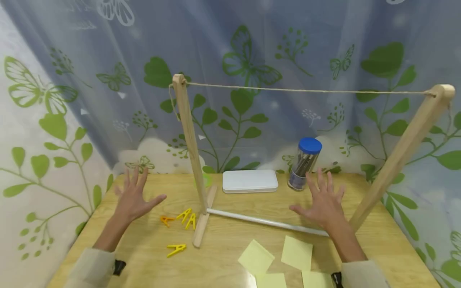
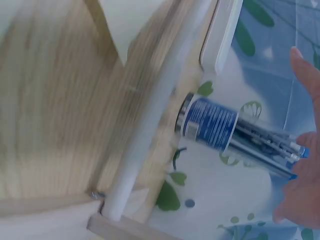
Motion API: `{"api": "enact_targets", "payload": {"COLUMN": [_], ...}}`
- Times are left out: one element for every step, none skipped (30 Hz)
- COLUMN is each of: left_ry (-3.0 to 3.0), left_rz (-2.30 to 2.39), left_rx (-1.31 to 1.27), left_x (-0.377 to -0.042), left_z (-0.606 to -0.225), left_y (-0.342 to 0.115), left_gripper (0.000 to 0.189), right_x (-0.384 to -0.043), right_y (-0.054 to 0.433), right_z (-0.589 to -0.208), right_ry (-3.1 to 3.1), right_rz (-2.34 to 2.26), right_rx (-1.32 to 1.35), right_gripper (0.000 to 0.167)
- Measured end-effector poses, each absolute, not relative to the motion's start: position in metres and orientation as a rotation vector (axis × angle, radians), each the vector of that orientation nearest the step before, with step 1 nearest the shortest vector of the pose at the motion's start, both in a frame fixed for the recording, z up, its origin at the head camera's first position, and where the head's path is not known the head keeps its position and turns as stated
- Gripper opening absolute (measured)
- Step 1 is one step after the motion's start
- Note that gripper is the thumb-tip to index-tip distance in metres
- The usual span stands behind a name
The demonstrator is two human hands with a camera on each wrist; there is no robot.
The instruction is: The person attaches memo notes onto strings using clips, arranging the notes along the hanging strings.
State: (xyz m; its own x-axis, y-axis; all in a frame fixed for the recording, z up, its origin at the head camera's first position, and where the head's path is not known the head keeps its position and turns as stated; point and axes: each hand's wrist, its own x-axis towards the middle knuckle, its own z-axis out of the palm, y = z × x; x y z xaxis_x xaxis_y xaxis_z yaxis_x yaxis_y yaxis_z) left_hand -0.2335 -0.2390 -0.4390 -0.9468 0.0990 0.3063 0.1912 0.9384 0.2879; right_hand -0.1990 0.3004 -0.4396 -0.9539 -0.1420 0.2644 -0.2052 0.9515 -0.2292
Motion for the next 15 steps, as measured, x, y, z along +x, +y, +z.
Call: {"api": "enact_targets", "payload": {"left_ry": [-2.826,-2.848,-2.868,-2.892,-2.915,-2.938,-2.958,-2.972,-2.987,-2.999,-3.005,-3.012,-3.017,-3.022,-3.032], "left_rz": [-0.456,-0.445,-0.444,-0.451,-0.468,-0.493,-0.514,-0.542,-0.573,-0.590,-0.597,-0.598,-0.585,-0.570,-0.554], "left_rx": [-0.216,-0.218,-0.226,-0.237,-0.252,-0.270,-0.295,-0.324,-0.353,-0.381,-0.411,-0.437,-0.467,-0.490,-0.508], "left_x": [-0.233,-0.232,-0.231,-0.231,-0.230,-0.229,-0.229,-0.228,-0.228,-0.228,-0.227,-0.227,-0.227,-0.227,-0.227], "left_z": [-0.441,-0.442,-0.444,-0.445,-0.446,-0.447,-0.449,-0.450,-0.451,-0.454,-0.456,-0.458,-0.460,-0.462,-0.465], "left_y": [-0.240,-0.240,-0.240,-0.240,-0.240,-0.240,-0.240,-0.240,-0.239,-0.239,-0.238,-0.237,-0.236,-0.234,-0.233], "left_gripper": [0.101,0.100,0.099,0.098,0.097,0.095,0.094,0.092,0.091,0.089,0.087,0.085,0.083,0.081,0.079], "right_x": [-0.197,-0.195,-0.193,-0.191,-0.188,-0.186,-0.183,-0.180,-0.178,-0.176,-0.173,-0.171,-0.170,-0.168,-0.167], "right_y": [0.298,0.296,0.293,0.290,0.287,0.284,0.281,0.278,0.275,0.271,0.268,0.265,0.262,0.259,0.256], "right_z": [-0.439,-0.439,-0.439,-0.438,-0.437,-0.437,-0.436,-0.437,-0.437,-0.438,-0.439,-0.440,-0.442,-0.443,-0.445], "right_ry": [-2.872,-2.888,-2.907,-2.929,-2.947,-2.961,-2.973,-2.979,-2.977,-2.972,-2.969,-2.972,-2.978,-2.988,-3.001], "right_rz": [0.417,0.472,0.520,0.573,0.629,0.682,0.728,0.756,0.764,0.777,0.794,0.803,0.814,0.823,0.840], "right_rx": [0.275,0.293,0.309,0.320,0.336,0.353,0.369,0.388,0.404,0.419,0.434,0.443,0.451,0.457,0.471], "right_gripper": [0.109,0.107,0.105,0.102,0.100,0.096,0.093,0.089,0.085,0.081,0.075,0.070,0.065,0.059,0.054]}}
